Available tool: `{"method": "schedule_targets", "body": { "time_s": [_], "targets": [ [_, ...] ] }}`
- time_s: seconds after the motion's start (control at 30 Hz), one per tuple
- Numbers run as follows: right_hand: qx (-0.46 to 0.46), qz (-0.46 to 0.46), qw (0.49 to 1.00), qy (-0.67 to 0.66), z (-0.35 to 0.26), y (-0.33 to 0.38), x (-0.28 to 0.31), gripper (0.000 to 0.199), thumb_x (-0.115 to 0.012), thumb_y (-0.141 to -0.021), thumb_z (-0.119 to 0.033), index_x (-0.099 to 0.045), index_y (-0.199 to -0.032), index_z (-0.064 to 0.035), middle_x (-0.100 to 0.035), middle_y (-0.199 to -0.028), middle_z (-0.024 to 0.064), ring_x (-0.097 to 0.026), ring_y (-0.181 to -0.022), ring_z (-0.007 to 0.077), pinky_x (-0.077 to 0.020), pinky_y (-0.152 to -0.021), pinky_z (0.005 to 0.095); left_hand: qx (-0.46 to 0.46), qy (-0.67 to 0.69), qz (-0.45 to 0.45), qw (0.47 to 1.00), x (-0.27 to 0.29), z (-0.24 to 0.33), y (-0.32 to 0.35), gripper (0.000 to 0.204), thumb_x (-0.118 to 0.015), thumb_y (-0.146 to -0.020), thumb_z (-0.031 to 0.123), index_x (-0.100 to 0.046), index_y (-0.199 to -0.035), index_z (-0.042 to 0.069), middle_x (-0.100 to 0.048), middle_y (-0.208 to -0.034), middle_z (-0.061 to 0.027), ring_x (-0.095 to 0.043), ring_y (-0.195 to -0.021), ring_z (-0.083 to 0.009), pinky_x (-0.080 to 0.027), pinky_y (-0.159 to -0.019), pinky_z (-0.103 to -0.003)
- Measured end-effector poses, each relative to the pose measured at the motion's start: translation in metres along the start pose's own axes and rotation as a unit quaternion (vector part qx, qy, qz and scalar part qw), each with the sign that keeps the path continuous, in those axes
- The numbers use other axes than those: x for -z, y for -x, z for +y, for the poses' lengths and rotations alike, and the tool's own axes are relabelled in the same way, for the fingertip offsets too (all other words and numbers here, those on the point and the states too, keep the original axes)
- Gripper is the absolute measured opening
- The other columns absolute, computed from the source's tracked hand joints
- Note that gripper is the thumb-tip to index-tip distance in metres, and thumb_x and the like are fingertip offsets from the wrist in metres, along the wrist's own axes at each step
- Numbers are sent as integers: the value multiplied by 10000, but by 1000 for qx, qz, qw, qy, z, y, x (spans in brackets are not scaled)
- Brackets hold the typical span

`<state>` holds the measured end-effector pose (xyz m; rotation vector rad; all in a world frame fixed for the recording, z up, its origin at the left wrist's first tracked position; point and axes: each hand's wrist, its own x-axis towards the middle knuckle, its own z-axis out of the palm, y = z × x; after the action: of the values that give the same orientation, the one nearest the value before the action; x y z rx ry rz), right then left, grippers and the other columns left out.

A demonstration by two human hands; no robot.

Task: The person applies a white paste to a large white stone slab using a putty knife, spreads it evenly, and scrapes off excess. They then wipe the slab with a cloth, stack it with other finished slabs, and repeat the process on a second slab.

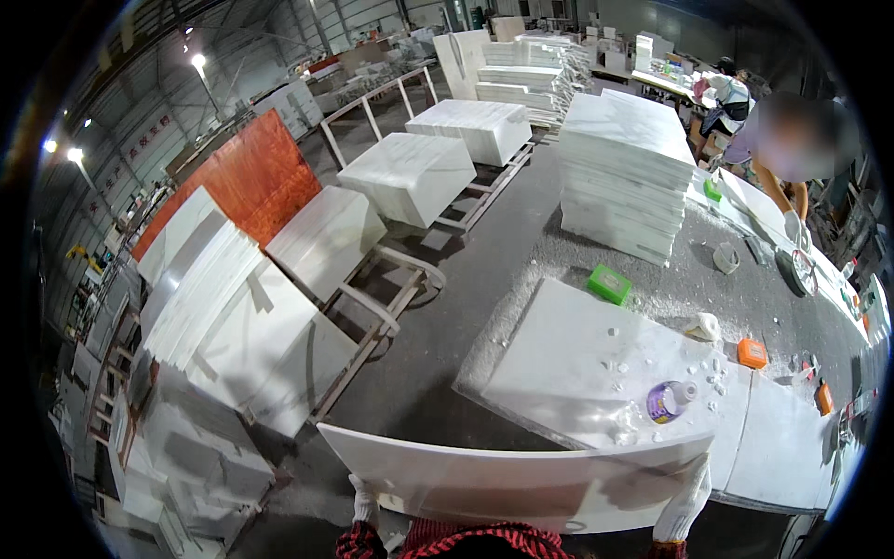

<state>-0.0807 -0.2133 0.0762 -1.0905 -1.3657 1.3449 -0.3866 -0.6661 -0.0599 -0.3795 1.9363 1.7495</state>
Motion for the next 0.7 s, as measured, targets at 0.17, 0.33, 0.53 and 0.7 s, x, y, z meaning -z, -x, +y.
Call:
{"method": "schedule_targets", "body": {
  "time_s": [0.17,0.33,0.53,0.7],
  "targets": [
    [22,7,1000,6,-11,37,-75,538,-459,-1064,-427,-579,-1309,37,-635,-1179,76,-573,-1021,143,-476,-891,309,-16,22,32,999,47,7,-55,926,-216,-967,755,-333,-1527,26,-472,-1486,-102,-472,-1322,-263,-346,-1122,-346],
    [21,-3,1000,-2,-34,90,-192,497,-457,-1069,-409,-607,-1246,31,-618,-1089,30,-536,-976,107,-439,-886,269,-56,183,79,978,146,-14,-119,863,-276,-980,726,-353,-1522,59,-474,-1488,-86,-488,-1294,-261,-364,-1095,-343],
    [39,-58,997,28,-71,162,-363,447,-428,-1073,-348,-585,-848,6,-483,-744,-23,-414,-738,83,-365,-650,281,-27,144,259,955,248,-5,-135,832,-287,-992,696,-363,-1513,53,-474,-1487,-86,-489,-1287,-258,-363,-1094,-349],
    [30,-207,978,13,-52,194,-446,363,-477,-1057,-276,-630,-908,18,-572,-796,-12,-493,-795,76,-434,-720,274,-5,134,319,938,267,17,-170,806,-296,-1001,671,-372,-1506,47,-474,-1486,-87,-490,-1280,-256,-361,-1093,-353]
  ]
}}
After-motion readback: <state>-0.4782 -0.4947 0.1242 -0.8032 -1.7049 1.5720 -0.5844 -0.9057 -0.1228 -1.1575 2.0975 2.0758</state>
